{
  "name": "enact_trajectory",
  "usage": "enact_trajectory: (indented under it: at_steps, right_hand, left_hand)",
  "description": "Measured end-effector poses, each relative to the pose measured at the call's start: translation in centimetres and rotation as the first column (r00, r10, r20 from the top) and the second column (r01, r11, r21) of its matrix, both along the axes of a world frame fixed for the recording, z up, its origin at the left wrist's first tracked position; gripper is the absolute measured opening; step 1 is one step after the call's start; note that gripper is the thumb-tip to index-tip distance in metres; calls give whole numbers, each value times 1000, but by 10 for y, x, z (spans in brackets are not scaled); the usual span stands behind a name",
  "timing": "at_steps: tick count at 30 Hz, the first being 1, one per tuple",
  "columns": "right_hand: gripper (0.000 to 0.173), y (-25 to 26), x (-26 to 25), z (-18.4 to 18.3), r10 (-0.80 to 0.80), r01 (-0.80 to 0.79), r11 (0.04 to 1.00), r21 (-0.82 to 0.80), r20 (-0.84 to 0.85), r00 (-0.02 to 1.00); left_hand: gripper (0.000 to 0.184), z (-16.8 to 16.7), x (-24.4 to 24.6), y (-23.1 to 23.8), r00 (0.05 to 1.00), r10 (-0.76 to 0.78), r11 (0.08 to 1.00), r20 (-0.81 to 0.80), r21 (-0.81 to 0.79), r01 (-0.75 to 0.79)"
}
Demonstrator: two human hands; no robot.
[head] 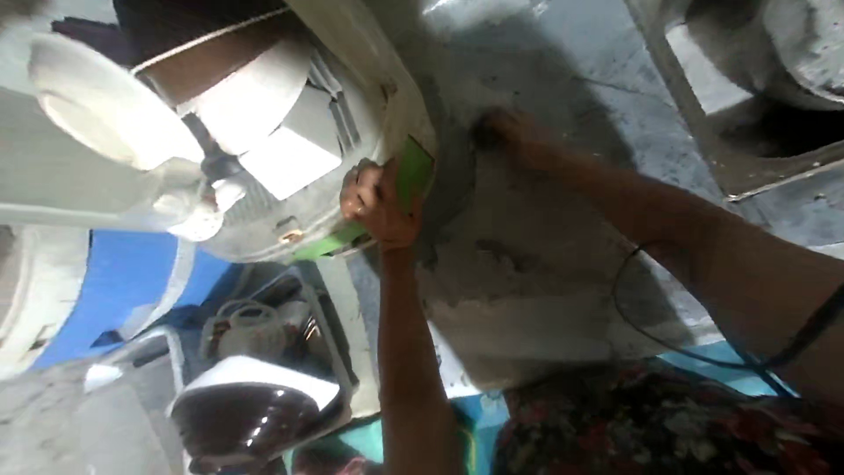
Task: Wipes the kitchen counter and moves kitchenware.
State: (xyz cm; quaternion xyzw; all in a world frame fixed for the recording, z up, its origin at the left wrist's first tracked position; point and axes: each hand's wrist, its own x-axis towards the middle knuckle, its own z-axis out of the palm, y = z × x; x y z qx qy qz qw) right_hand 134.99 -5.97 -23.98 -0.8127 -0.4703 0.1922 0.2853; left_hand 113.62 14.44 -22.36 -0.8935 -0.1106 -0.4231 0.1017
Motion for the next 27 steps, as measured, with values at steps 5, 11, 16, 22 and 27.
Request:
enact_trajectory:
  at_steps: [5, 11, 16, 22, 27]
  right_hand:
    - [46, 53, 19, -55, 130, -139, 990, 37, 190, 973]
    - [43, -1, -109, -5, 363, -362, 931, 42, -35, 931]
    - [37, -103, -164, -37, 561, -567, 798, 205, 91, 823]
    - [37, -174, -34, -4, 156, -153, 986, -72, 36, 987]
    - [43, -226, 40, -47, -28, 38, 997, -61, 148, 989]
  left_hand:
    - [48, 2, 3, -1, 999, 34, 999, -33, -27, -35]
    - [46, 15, 3, -11, 998, 1, 997, -60, -73, -5]
    - [53, 35, -10, -10, 945, -70, 955, -319, -294, -29]
    - [55, 42, -81, -76, 945, -239, 751, -226, -659, 32]
    - [47, 17, -211, -196, 920, -260, 474, -295, -869, -145]
